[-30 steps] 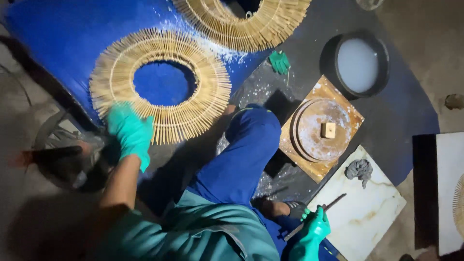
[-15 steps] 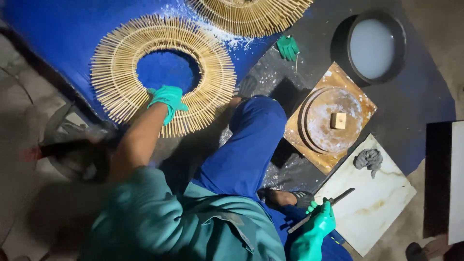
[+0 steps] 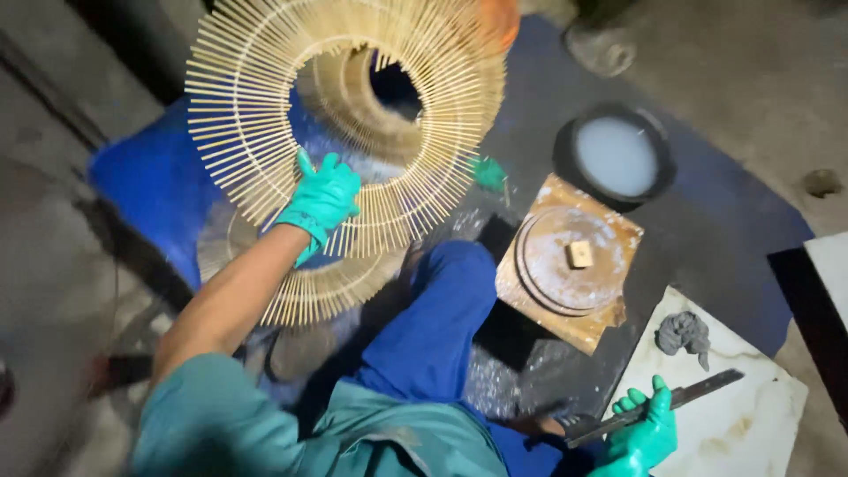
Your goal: The recorder is assembling and cleaning bamboo mirror frames or decorative wall hangings.
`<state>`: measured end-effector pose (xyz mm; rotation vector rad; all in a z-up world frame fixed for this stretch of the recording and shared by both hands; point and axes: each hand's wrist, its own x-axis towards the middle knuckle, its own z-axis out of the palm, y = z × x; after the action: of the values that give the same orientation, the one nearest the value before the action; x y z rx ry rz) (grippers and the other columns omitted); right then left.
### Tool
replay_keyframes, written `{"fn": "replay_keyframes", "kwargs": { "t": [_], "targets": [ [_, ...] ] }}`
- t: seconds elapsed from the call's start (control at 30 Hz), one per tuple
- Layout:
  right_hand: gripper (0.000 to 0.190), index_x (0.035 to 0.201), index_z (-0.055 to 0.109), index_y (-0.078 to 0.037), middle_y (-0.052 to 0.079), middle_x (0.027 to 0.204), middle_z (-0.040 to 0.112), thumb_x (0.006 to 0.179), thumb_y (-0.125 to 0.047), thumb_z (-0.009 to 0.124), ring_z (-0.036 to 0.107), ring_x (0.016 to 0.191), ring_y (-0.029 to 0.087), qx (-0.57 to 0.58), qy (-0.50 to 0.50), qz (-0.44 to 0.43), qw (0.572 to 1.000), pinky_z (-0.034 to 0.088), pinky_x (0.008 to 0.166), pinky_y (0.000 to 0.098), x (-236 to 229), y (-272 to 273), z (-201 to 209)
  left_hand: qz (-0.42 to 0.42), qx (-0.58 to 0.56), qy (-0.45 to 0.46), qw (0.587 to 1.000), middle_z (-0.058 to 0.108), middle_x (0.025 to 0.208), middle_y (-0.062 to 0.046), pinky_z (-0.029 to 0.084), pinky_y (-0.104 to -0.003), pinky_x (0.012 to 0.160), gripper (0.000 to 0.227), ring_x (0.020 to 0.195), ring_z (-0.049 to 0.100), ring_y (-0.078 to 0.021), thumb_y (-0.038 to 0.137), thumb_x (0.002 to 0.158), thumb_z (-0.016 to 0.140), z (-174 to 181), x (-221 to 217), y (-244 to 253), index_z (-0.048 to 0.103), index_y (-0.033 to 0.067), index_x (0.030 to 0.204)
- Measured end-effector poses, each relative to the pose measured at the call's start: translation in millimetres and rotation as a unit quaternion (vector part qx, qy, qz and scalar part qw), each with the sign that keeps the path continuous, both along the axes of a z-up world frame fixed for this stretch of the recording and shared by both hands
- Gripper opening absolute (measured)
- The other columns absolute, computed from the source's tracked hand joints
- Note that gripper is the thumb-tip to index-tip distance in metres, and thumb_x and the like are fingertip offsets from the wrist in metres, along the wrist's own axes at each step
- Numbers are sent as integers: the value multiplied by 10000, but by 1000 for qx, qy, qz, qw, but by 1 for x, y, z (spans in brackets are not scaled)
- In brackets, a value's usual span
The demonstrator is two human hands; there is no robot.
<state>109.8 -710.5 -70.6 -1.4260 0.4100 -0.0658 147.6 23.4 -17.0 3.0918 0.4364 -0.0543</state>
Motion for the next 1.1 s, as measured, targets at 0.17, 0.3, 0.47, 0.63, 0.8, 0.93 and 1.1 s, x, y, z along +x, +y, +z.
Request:
{"fn": "replay_keyframes", "kwargs": {
  "t": [0.17, 0.3, 0.47, 0.63, 0.8, 0.93, 1.1],
  "targets": [
    [412, 1442, 647, -72, 32, 947, 644, 1134, -338, 591, 600, 733, 111, 49, -58, -44, 996, 516, 666, 278, 119, 55, 20, -129, 64, -90, 986, 643, 1145, -98, 145, -867, 1035, 464, 1385, 443, -368, 390, 711, 832, 99, 70, -38, 672, 135, 1064],
    [415, 1370, 623, -63, 58, 1176, 715, 1083, -344, 520, 611, 804, 86, 103, -57, 22, 993, 515, 705, 234, 126, 49, 44, -262, 104, -183, 942, 650, 1104, -121, 169, -852, 1060, 431, 1374, 483, -368, 382, 739, 799, 156, 109, -108, 658, 119, 1051],
    [515, 1341, 635, -53, 96, 1263, 726, 1059, -467, 516, 549, 708, 68, 195, -81, 39, 977, 446, 603, 219, 106, 55, 69, -375, 72, -200, 902, 663, 1024, -79, 211, -833, 1064, 223, 1321, 529, -343, 322, 826, 730, 151, 150, -209, 655, 176, 977],
    [566, 1202, 684, -64, 30, 1093, 776, 984, -546, 485, 534, 639, 68, 204, -54, -6, 977, 436, 568, 216, 93, 26, 46, -487, 64, -229, 840, 673, 1058, -69, 250, -812, 1076, 125, 1272, 582, -315, 255, 939, 620, 119, 158, -295, 647, 168, 1024],
    [291, 904, 590, -140, -61, 649, 427, 934, -391, 734, 393, 510, 65, 203, -54, 0, 978, 286, 445, 255, 76, 10, 50, -570, 32, -242, 785, 662, 1076, -48, 259, -783, 1078, 265, 1256, 567, -328, 232, 913, 577, 97, 163, -346, 683, 143, 1139],
    [248, 969, 624, -166, -104, 630, 404, 904, -315, 812, 318, 441, 30, 282, -113, -1, 953, 235, 397, 228, 78, 3, 62, -568, 111, -165, 798, 659, 1058, -43, 278, -736, 1142, 147, 1329, 560, -300, 268, 929, 598, 92, 174, -367, 659, 178, 1028],
    [243, 947, 607, -112, -21, 633, 549, 882, -156, 836, 504, 462, 103, 91, -152, -242, 954, 397, 415, 272, 102, -25, 129, -574, 73, -352, 736, 622, 1277, -69, 285, -680, 1170, 405, 1359, 511, -335, 294, 879, 702, 78, 185, -393, 657, 155, 1257]
  ]
}}
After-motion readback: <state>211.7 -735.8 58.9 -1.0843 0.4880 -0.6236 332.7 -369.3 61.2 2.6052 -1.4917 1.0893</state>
